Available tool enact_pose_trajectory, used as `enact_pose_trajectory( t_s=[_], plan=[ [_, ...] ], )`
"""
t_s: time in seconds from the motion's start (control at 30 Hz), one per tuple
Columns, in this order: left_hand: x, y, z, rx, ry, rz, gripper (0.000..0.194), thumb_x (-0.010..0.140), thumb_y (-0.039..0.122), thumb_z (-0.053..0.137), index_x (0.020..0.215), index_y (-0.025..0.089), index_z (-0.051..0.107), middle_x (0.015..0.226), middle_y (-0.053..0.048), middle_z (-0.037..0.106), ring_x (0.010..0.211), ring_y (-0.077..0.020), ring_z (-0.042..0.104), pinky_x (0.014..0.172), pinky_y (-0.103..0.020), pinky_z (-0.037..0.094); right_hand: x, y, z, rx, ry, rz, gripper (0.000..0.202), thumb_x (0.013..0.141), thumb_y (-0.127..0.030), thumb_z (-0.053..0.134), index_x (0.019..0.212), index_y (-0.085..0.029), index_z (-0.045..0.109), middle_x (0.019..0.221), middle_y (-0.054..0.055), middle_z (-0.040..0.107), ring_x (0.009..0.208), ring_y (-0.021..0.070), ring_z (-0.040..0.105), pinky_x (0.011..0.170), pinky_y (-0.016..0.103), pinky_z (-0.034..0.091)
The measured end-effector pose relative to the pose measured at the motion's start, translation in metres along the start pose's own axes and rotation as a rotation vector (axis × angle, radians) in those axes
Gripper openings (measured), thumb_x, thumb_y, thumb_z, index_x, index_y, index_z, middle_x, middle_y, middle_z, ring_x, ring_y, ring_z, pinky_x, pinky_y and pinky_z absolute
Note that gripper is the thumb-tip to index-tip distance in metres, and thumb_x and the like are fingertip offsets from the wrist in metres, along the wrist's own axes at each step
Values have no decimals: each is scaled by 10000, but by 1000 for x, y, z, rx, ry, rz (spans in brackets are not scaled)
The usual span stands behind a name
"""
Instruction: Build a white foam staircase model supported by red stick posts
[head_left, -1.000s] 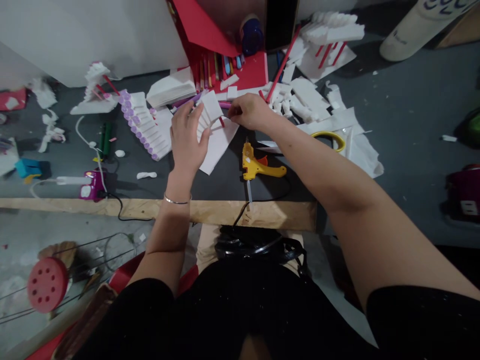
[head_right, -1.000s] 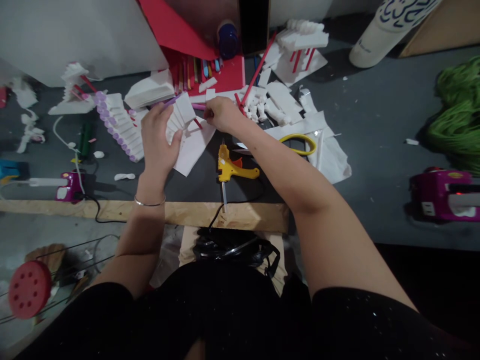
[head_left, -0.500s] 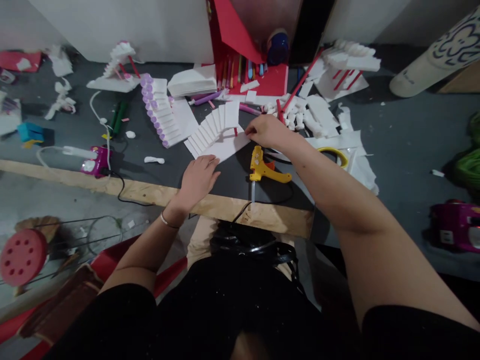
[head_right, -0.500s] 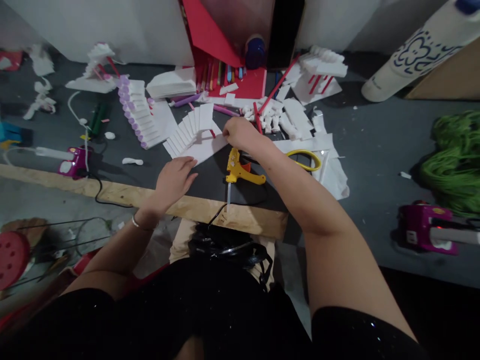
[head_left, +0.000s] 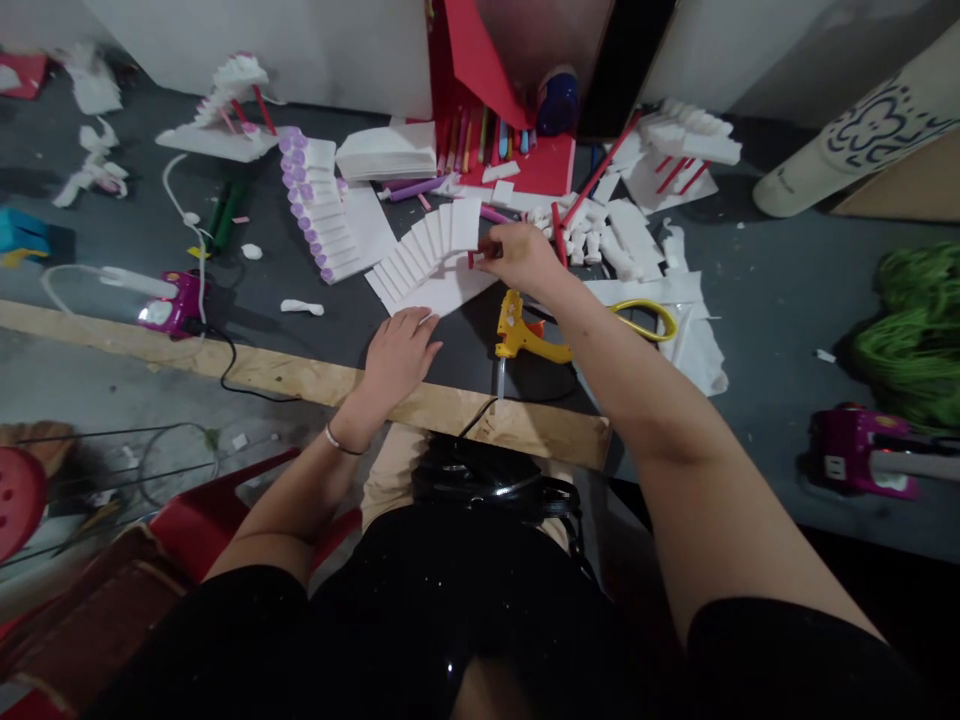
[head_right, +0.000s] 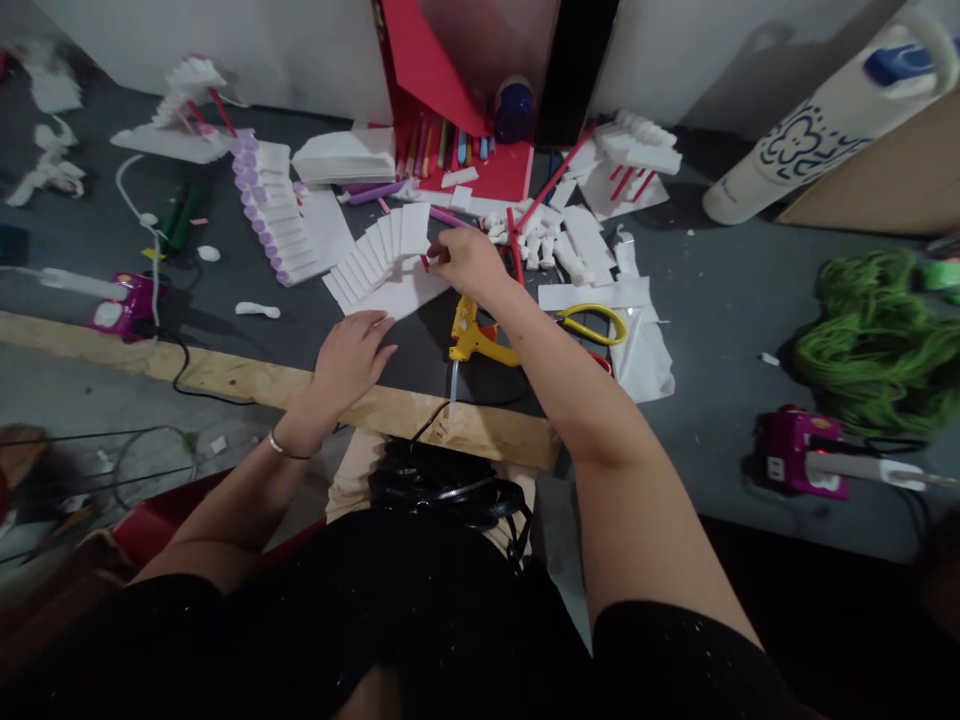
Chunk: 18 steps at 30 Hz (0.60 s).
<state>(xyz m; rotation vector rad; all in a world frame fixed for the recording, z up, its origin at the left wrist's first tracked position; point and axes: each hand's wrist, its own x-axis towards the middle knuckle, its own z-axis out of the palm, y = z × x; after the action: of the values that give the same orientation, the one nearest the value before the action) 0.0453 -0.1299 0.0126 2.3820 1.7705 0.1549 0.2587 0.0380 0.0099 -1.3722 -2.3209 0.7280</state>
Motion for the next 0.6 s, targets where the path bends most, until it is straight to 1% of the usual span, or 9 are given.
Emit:
enact_pose_trajectory(
  t_s=[0.1,0.2,0.27,0.33,0.43,0.5,0.57,0.6],
  plan=[
    [1,0,1,-2,15,4,430,1069,238,545,1461,92,643,1474,-242,669,1416,-365,599,1149,-513,506,4,-7,4,-37,-6,23,161,853,-168,724,1009,-170,761,1008,93,775,978,294,711,917,431,534],
    [1,-1,2,-17,41,0,400,1060,234,564,1427,114,666,1450,-233,683,1391,-363,612,1124,-513,518,6,-11,7,-60,5,35,150,843,-163,737,989,-164,768,1011,97,772,981,295,707,906,426,527],
    [0,-1,0,-25,65,3,387,1056,237,573,1414,131,674,1447,-226,684,1377,-360,617,1103,-509,530,4,-9,6,-58,20,30,188,821,-145,740,1005,-158,777,991,91,773,976,290,706,896,417,520],
    [-2,-2,-1,-19,104,12,372,1061,243,564,1400,143,684,1417,-214,700,1346,-349,632,1078,-497,540,-3,-3,1,-41,54,13,217,804,-139,731,1011,-166,786,969,77,778,972,284,703,889,410,512],
    [-4,-3,-3,0,177,43,324,1075,255,526,1297,166,746,1249,-177,767,1214,-320,686,999,-453,556,-23,14,-21,-29,139,24,147,829,-190,702,947,-198,788,934,63,782,920,265,696,855,402,504],
    [-4,-3,-3,0,215,77,327,1087,275,490,1183,185,789,1082,-143,793,1078,-296,714,900,-409,552,-44,30,-43,-71,191,94,105,879,-267,685,881,-206,771,874,71,766,845,250,681,803,400,496],
    [-1,-1,-4,-31,239,92,363,1097,317,467,1090,205,812,920,-112,785,931,-271,714,775,-367,509,-68,45,-66,-144,225,189,184,924,-340,659,813,-218,739,799,83,739,779,243,652,751,403,483],
    [2,1,-4,-61,246,83,375,1098,343,468,1057,216,818,850,-97,769,856,-256,701,718,-351,469,-80,51,-75,-173,248,220,189,932,-340,646,812,-223,733,808,92,742,778,242,646,745,404,483]
  ],
)
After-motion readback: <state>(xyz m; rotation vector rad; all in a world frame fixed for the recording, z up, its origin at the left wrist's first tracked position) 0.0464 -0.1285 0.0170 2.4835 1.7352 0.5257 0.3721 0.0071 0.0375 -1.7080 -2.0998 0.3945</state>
